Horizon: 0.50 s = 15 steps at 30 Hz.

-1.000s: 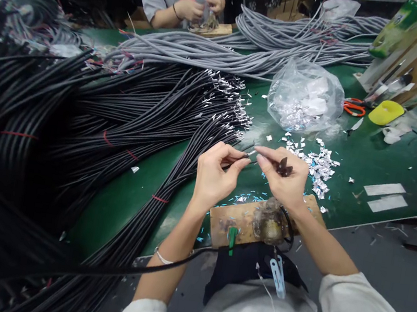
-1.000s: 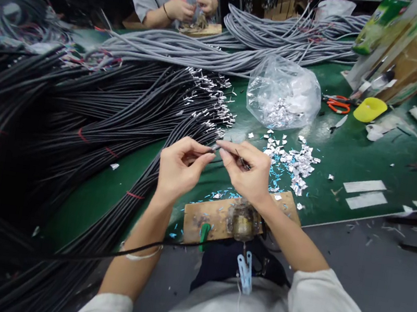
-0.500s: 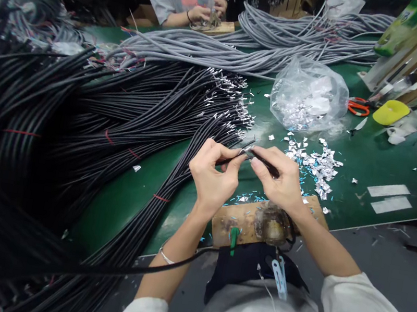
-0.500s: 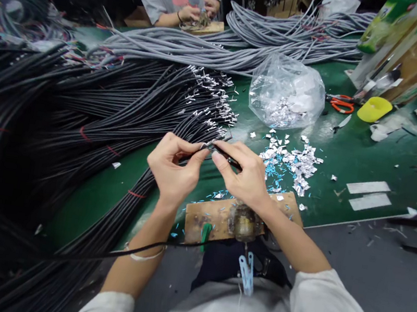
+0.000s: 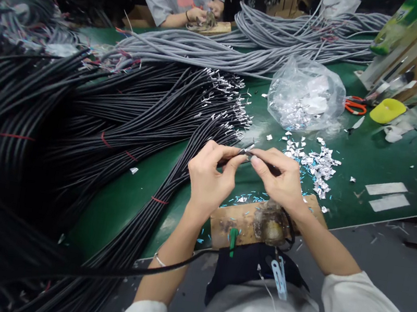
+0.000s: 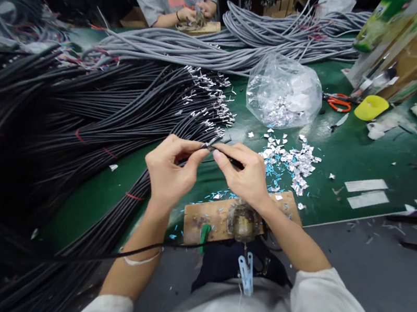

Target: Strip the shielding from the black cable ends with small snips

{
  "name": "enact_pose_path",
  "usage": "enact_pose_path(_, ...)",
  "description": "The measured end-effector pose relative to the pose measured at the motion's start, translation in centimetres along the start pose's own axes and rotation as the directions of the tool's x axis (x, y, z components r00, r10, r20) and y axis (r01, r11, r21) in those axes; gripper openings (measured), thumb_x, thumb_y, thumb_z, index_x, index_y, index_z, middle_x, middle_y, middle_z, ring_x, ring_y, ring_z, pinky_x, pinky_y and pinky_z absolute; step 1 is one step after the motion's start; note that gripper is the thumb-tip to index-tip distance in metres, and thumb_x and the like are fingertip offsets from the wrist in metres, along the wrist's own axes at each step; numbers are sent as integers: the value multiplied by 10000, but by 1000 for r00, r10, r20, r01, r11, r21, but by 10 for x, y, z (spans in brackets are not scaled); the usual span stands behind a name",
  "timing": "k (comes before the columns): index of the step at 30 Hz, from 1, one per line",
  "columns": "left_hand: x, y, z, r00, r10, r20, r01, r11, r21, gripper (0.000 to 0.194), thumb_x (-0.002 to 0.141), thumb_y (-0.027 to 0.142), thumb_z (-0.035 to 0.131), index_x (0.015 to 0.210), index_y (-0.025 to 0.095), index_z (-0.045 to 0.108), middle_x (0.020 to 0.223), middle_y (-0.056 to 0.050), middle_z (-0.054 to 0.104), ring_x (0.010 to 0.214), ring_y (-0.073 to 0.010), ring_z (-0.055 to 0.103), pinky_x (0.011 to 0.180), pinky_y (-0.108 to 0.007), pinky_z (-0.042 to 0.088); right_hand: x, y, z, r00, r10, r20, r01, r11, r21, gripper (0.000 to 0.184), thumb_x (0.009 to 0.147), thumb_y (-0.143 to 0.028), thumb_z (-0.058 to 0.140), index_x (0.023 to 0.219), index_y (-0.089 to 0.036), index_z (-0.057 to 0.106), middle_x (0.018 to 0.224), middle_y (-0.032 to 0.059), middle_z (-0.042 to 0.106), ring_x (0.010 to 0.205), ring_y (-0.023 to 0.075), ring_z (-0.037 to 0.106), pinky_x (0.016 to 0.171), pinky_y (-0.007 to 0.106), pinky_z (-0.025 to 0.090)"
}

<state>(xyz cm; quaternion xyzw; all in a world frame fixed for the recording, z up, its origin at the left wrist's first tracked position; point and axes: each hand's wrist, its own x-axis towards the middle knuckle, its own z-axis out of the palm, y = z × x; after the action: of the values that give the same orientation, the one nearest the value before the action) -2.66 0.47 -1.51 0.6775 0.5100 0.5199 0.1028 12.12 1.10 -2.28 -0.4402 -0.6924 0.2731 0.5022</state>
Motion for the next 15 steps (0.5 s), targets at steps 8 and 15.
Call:
enact_pose_path(8,7,-4,-12,939,-52,340,128,970,-204,309,904,316,476,681,177,641,639,-6,566,554,-93,461,527,-245,343,3,-3,-9,996,-72,-53,75,996,41,221,811,-315,635,1008,-230,690,826,14,671,694,120,569,604,273,454)
enact_pose_path(15,6,-8,-10,855,-117,506,278,926,-255,378,895,417,456,661,167,617,521,21,427,457,-82,304,440,-245,222,-2,3,-2,968,-242,-74,229,962,-147,147,845,-162,533,902,-224,653,802,25,640,707,135,565,601,283,445)
